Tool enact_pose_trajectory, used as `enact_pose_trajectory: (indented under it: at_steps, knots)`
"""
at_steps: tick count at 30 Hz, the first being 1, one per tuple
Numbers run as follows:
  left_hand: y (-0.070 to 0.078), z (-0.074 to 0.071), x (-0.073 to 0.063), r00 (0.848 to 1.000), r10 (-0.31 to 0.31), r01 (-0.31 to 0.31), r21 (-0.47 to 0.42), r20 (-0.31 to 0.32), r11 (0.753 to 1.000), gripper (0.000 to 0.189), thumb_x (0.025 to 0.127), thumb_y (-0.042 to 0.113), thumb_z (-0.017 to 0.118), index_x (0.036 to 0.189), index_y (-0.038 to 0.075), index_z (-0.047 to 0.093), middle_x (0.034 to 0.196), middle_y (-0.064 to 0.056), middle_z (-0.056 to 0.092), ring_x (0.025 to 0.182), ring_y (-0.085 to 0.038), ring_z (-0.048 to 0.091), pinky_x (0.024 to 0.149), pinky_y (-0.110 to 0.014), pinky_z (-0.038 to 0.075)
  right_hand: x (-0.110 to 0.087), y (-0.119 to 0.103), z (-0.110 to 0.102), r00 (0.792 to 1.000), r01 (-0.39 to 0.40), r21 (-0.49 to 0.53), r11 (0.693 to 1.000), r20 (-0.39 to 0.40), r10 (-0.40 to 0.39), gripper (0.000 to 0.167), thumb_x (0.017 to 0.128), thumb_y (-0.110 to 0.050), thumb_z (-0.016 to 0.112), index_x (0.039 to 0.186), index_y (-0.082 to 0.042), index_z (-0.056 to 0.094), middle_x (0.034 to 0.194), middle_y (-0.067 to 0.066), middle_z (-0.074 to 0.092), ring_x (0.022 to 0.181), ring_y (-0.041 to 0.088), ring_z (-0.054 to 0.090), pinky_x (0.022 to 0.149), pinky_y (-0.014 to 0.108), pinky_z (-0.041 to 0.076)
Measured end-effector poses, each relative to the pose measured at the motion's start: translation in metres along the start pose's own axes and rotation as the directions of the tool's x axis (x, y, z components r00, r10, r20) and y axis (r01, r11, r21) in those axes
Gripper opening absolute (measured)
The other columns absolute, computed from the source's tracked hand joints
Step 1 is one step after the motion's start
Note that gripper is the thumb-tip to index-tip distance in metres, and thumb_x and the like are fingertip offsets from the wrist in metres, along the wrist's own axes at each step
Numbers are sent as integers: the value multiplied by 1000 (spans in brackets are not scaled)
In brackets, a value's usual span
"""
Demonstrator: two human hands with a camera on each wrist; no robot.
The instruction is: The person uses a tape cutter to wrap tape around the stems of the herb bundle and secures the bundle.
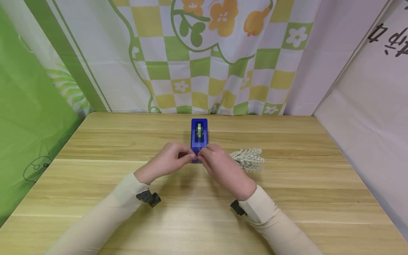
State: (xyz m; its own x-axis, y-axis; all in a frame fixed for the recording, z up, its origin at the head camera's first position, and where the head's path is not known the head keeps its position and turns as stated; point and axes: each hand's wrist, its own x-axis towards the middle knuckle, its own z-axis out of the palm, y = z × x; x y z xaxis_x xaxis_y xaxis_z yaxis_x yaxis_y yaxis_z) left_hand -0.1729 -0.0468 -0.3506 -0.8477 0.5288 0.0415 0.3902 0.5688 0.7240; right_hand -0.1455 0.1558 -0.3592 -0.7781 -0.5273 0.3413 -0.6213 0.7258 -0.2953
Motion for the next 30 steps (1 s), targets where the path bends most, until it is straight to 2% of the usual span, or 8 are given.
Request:
enact_pose_trajectory:
  at_steps: [6, 13, 21, 26, 30]
  knots:
    - [-1, 0, 1, 1000, 2, -1, 10, -14, 1000, 16, 103, 13, 65, 98, 3, 77, 88, -7, 74, 72, -9, 57, 66, -20, 48, 2, -2, 1, 999, -24, -16, 1000, 31, 24, 9, 102, -12, 67, 101, -5, 72, 93, 3, 69, 85, 14, 61, 75, 30, 58]
    - [-3, 1, 1, 1000, 0, 0, -1, -25, 1000, 15, 103, 12, 66, 98, 3, 77, 93, -8, 77, 77, -10, 62, 69, -20, 51, 4, -4, -2, 995, -59, -26, 998, 73, 61, 11, 103, -16, 67, 102, -6, 72, 93, 1, 68, 79, 9, 58, 70, 26, 56]
    - [-2, 0, 0, 999, -4, 3, -11, -33, 1000, 13, 102, 12, 66, 99, 4, 76, 95, -8, 77, 79, -11, 64, 72, -21, 53, 5, -3, -5, 996, -32, -25, 999, 81, 34, 13, 104, -15, 66, 104, -6, 75, 98, 4, 72, 85, 13, 63, 75, 31, 58]
    - [0, -2, 0, 1000, -8, 8, 6, 7, 1000, 16, 103, 14, 65, 100, 3, 77, 94, -9, 77, 76, -10, 62, 69, -20, 52, 4, -1, -3, 997, -14, -18, 1000, 70, 15, 12, 103, -13, 66, 99, -5, 74, 95, 5, 72, 85, 14, 62, 75, 31, 58]
    - [-1, -4, -1, 999, -1, 0, 26, 53, 1000, 23, 105, 16, 62, 99, 1, 78, 86, -10, 74, 67, -9, 53, 61, -19, 44, 4, 0, -3, 997, -10, -3, 1000, 72, 10, 10, 103, -10, 66, 98, -5, 72, 95, 5, 71, 85, 13, 62, 75, 30, 58]
